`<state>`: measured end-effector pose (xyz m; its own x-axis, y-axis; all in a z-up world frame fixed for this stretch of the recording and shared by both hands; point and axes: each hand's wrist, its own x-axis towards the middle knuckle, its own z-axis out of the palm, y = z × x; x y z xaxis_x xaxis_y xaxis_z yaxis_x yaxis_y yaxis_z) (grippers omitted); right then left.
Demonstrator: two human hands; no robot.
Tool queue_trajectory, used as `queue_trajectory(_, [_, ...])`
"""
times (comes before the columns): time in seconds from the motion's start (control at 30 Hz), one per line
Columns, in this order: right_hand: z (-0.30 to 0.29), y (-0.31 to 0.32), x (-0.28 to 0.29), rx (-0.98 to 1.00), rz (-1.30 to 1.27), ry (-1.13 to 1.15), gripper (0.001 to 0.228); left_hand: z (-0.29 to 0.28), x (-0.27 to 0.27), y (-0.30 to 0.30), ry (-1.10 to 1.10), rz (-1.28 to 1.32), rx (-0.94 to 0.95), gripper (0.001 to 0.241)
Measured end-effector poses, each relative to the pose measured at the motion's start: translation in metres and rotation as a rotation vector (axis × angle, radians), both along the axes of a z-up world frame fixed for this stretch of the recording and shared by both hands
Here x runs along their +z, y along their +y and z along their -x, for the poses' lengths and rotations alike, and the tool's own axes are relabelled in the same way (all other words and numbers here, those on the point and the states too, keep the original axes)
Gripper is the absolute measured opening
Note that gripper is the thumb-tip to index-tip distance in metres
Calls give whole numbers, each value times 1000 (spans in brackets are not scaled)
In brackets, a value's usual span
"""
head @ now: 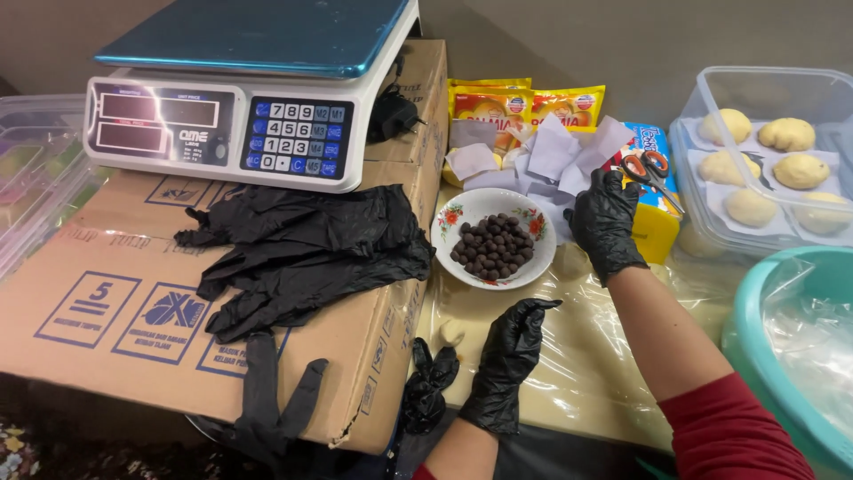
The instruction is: Filling small portions of dough with chocolate balls and rolling them into spheres for baking.
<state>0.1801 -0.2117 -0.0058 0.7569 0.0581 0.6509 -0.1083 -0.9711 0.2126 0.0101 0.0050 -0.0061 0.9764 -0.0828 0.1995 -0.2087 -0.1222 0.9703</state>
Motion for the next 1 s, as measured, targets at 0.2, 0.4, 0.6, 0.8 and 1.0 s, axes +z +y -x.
queue_trajectory(0.2, [-23, 4, -26, -138, -93, 49, 32, 1, 1, -1, -99, 39, -27, 18])
queue_trajectory(0.4, [-38, -16, -34, -98, -205, 13, 27, 3, 8, 1, -135, 44, -45, 18])
queue_trajectory(0.6, [-36, -39, 8, 0, -224, -26, 17, 2, 7, 6, -89, 47, -71, 18])
queue_trajectory(0.8, [-25, -51, 24, 220, -435, -303, 21, -4, 1, 5, 57, 74, -115, 21])
queue_trajectory(1.0, [44, -29, 24, 373, -948, -403, 19, -10, -31, 2, 63, 283, -58, 19])
